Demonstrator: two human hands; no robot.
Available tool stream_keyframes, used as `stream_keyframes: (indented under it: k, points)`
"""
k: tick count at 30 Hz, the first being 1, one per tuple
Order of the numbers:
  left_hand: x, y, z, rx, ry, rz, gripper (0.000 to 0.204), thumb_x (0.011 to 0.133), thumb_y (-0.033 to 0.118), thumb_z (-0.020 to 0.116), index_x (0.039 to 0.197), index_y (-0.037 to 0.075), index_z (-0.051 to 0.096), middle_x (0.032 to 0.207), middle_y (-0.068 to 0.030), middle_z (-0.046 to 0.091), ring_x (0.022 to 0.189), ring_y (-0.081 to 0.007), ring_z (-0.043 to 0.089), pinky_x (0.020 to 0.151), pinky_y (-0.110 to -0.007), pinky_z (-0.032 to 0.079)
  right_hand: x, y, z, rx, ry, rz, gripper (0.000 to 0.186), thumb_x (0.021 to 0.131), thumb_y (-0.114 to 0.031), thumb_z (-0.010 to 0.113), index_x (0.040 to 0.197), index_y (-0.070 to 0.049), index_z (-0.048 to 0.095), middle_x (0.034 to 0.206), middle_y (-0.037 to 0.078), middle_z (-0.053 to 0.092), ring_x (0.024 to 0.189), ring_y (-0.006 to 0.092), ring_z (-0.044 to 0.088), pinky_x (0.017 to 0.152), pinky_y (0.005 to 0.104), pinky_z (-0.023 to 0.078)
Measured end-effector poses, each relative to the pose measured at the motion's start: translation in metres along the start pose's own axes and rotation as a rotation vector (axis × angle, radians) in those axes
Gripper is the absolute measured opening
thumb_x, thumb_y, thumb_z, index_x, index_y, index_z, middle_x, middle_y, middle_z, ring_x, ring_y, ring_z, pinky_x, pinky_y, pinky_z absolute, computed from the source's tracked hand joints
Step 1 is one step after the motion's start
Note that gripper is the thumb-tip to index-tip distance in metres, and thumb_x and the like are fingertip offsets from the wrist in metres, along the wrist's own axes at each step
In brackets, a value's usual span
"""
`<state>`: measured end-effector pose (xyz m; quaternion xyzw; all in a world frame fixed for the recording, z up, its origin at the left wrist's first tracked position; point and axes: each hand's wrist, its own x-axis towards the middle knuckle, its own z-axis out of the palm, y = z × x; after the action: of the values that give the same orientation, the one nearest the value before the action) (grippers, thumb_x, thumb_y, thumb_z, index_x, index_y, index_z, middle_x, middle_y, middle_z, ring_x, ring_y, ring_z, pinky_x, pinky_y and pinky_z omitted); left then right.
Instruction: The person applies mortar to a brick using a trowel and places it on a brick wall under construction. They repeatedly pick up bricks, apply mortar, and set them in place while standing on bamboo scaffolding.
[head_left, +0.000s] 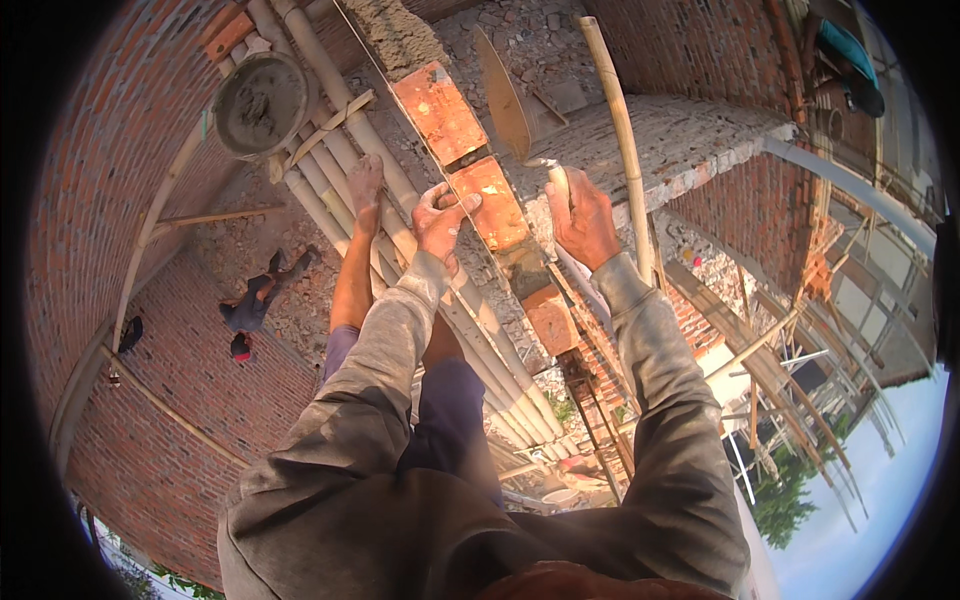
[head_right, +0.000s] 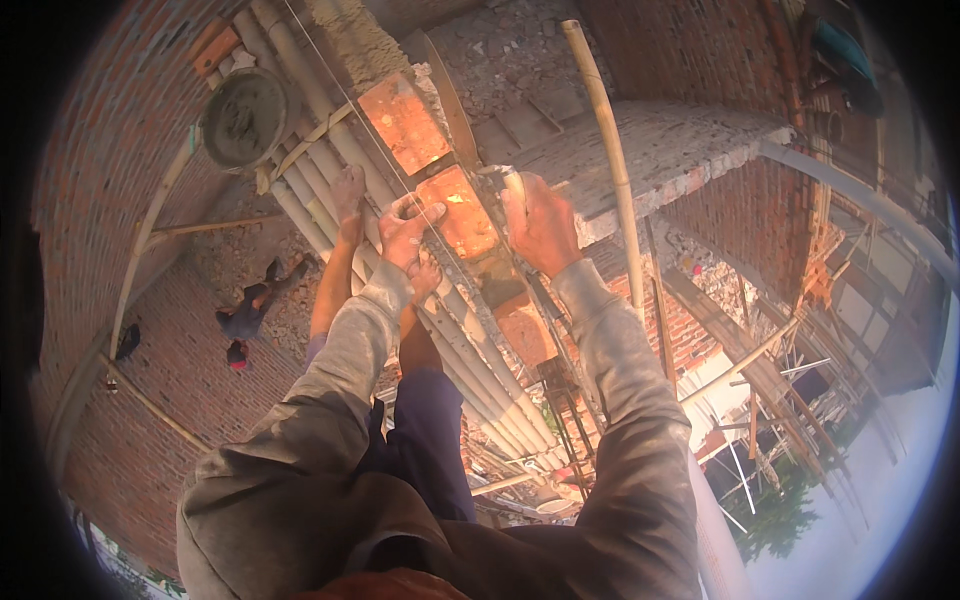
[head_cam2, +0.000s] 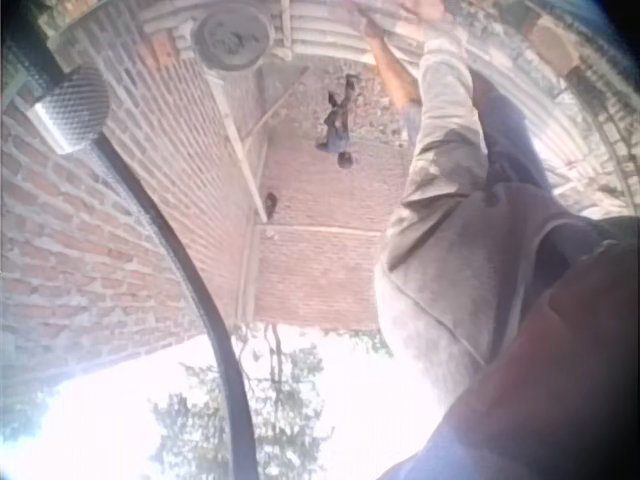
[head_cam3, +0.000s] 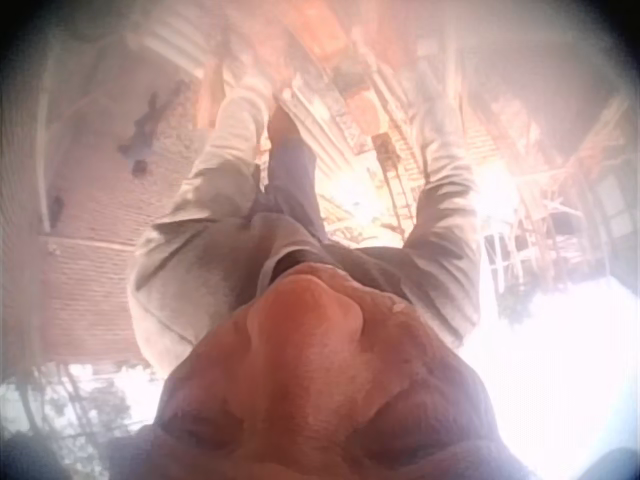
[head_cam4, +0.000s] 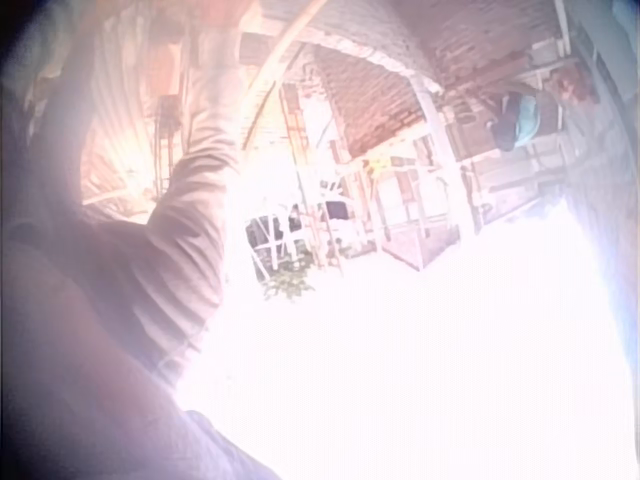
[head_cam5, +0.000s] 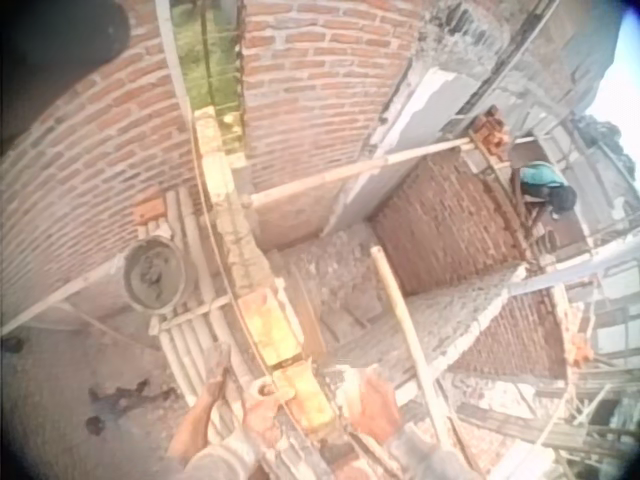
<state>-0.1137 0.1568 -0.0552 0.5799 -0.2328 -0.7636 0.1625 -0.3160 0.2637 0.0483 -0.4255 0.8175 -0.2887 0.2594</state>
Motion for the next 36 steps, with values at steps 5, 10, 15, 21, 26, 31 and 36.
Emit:
stream_keyframes:
  k: [5,10,15,21,26,31,36]
  points:
    - [-0.005,-0.022,0.017,0.132,0.088,0.010,0.061,0.084,-0.001,0.089,0.136,-0.011,0.059,0.109,-0.0119,0.075,0.092,-0.0194,0.076,0.081,-0.031,0.063,-0.008,0.003,0.011,0.002,-0.027,0.003,0.027,0.104,-0.016,0.067,0.127,-0.002,0.060,0.101,0.026,0.073,0.089,0.0479,0.072,0.072,0.0527,0.056]
    - [0.000,-0.030,0.010,0.192,0.086,0.033,0.052,0.084,0.000,0.089,0.127,-0.009,0.063,0.107,-0.0122,0.075,0.089,-0.0196,0.075,0.078,-0.032,0.062,-0.004,-0.002,0.022,0.014,0.011,-0.069,0.033,0.104,-0.016,0.066,0.132,-0.002,0.057,0.101,0.026,0.074,0.091,0.0484,0.072,0.074,0.0530,0.057]
    - [0.016,-0.005,-0.006,0.192,0.018,0.051,0.069,0.087,0.012,0.090,0.142,-0.009,0.055,0.115,-0.0133,0.073,0.097,-0.0221,0.074,0.084,-0.034,0.061,0.004,-0.002,0.020,0.111,0.019,0.001,0.026,0.106,-0.014,0.065,0.128,-0.002,0.061,0.100,0.026,0.073,0.091,0.0490,0.072,0.076,0.0512,0.056]
    - [0.076,0.078,-0.016,0.262,0.008,0.377,0.101,0.086,0.025,0.093,0.164,-0.005,0.037,0.137,-0.0158,0.069,0.119,-0.0245,0.071,0.100,-0.038,0.058,0.002,0.008,0.011,0.130,0.048,0.025,0.025,0.106,-0.013,0.065,0.128,-0.001,0.063,0.101,0.028,0.072,0.093,0.0499,0.071,0.077,0.0501,0.056]
    - [0.121,0.105,-0.015,0.333,-0.134,0.396,0.097,0.081,0.023,0.097,0.162,-0.001,0.048,0.125,-0.0142,0.077,0.107,-0.0212,0.074,0.096,-0.037,0.061,0.002,0.006,0.026,0.061,0.011,-0.007,0.030,0.106,-0.012,0.064,0.132,0.002,0.061,0.110,0.028,0.073,0.098,0.0490,0.072,0.080,0.0516,0.058]
    - [0.147,0.099,-0.020,0.402,-0.086,0.495,0.088,0.078,0.020,0.098,0.156,0.006,0.059,0.129,-0.0185,0.076,0.115,-0.0242,0.072,0.107,-0.037,0.055,0.001,-0.002,0.044,0.031,0.032,-0.145,0.034,0.107,-0.011,0.062,0.137,0.004,0.060,0.122,0.028,0.071,0.104,0.0471,0.073,0.085,0.0495,0.059]
    - [0.155,0.092,-0.020,0.351,-0.089,0.499,0.084,0.076,0.018,0.098,0.152,0.010,0.065,0.142,-0.0240,0.070,0.127,-0.0274,0.069,0.114,-0.039,0.051,0.000,-0.003,0.054,0.006,0.115,-0.212,0.032,0.107,-0.011,0.062,0.135,0.005,0.062,0.117,0.028,0.072,0.103,0.0471,0.073,0.084,0.0502,0.059]
